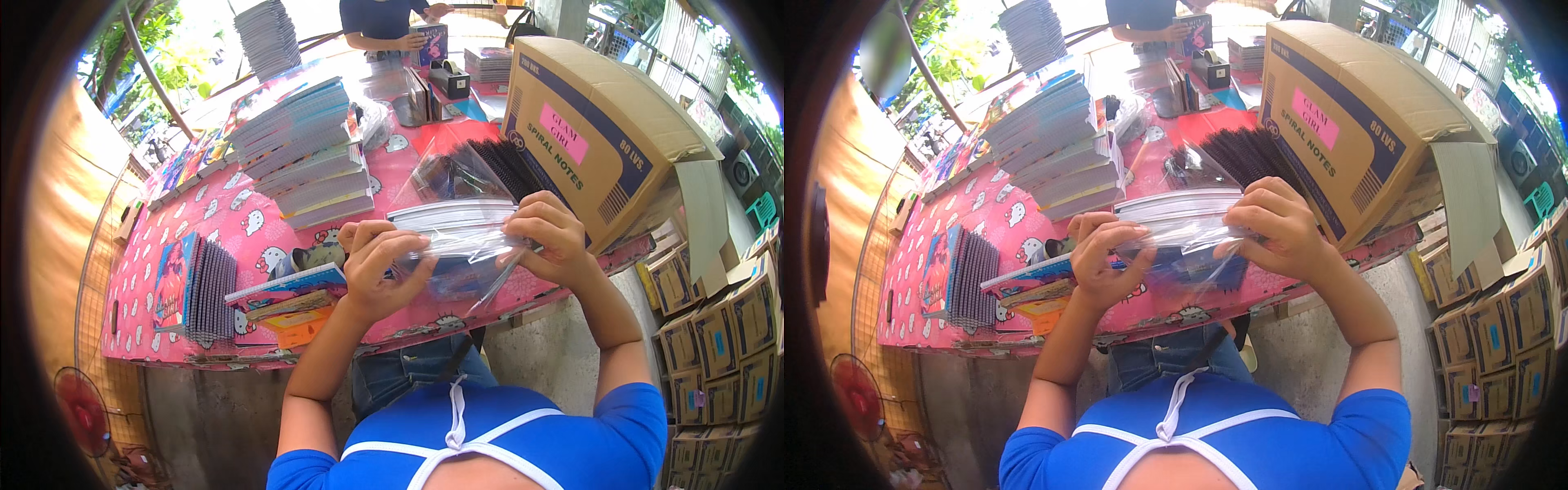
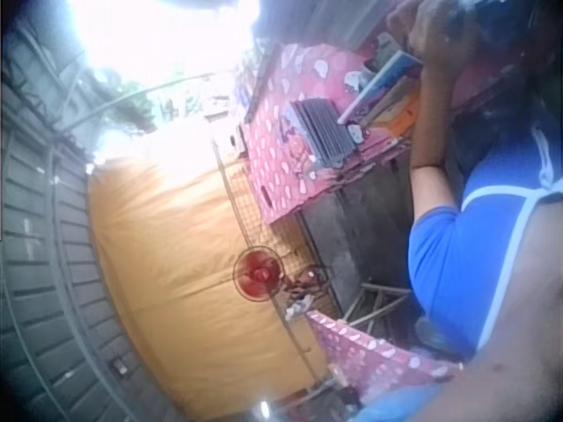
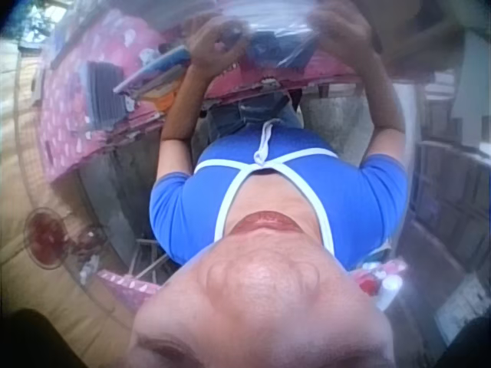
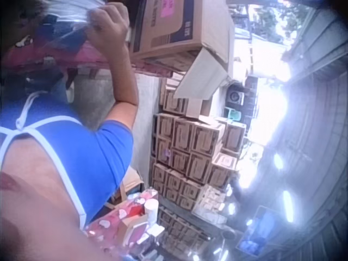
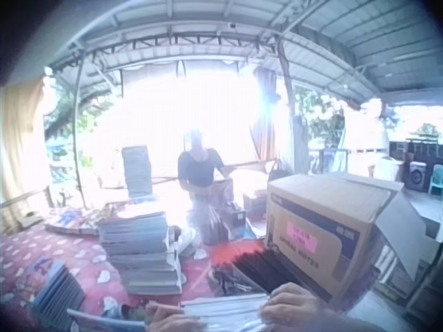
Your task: The person inserts spiral-bound notebooks into plastic sleeves and stacks them on a table.
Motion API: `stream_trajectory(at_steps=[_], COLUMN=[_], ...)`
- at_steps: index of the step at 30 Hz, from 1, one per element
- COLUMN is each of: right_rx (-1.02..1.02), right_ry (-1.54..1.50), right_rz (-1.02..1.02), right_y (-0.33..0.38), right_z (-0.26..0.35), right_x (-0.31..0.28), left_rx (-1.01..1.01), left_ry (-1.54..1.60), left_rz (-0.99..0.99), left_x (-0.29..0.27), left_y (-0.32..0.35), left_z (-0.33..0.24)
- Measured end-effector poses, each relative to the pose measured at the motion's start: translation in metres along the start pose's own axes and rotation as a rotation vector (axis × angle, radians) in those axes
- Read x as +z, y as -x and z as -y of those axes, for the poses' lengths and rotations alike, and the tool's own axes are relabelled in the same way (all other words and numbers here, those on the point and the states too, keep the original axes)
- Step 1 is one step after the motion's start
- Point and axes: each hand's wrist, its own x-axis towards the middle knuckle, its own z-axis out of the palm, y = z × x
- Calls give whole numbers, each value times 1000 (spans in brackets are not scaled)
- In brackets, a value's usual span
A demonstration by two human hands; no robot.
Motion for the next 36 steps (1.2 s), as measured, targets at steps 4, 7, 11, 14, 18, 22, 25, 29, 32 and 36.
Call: stream_trajectory(at_steps=[4, 7, 11, 14, 18, 22, 25, 29, 32, 36], right_rx=[36, 160, 221, 420, 677, 671, 564, 601, 536, 519], right_ry=[4, -10, 48, 0, -166, -185, -172, -135, -145, -177], right_rz=[-3, 43, 97, 140, 182, 254, 239, 162, 124, 85], right_y=[-9, -15, -26, -37, -42, -42, -29, -19, -14, -17], right_z=[0, 7, 7, 6, 1, -2, 14, 17, 14, 12], right_x=[-1, -6, -6, -6, -5, -13, -25, -18, -14, -7], left_rx=[-58, -149, -410, -633, -718, -1099, -1153, -708, -295, -298], left_ry=[27, 101, 167, 284, 305, 964, 1058, 642, 205, 168], left_rz=[18, 64, 166, 216, 230, 258, 200, -4, 59, -30], left_x=[-5, -8, -12, -15, -13, -10, -10, -3, -9, 8], left_y=[-9, -12, -16, -32, -39, -36, -29, -6, 3, 9], left_z=[-2, -7, -10, -3, 18, 25, 19, 16, 10, 6])
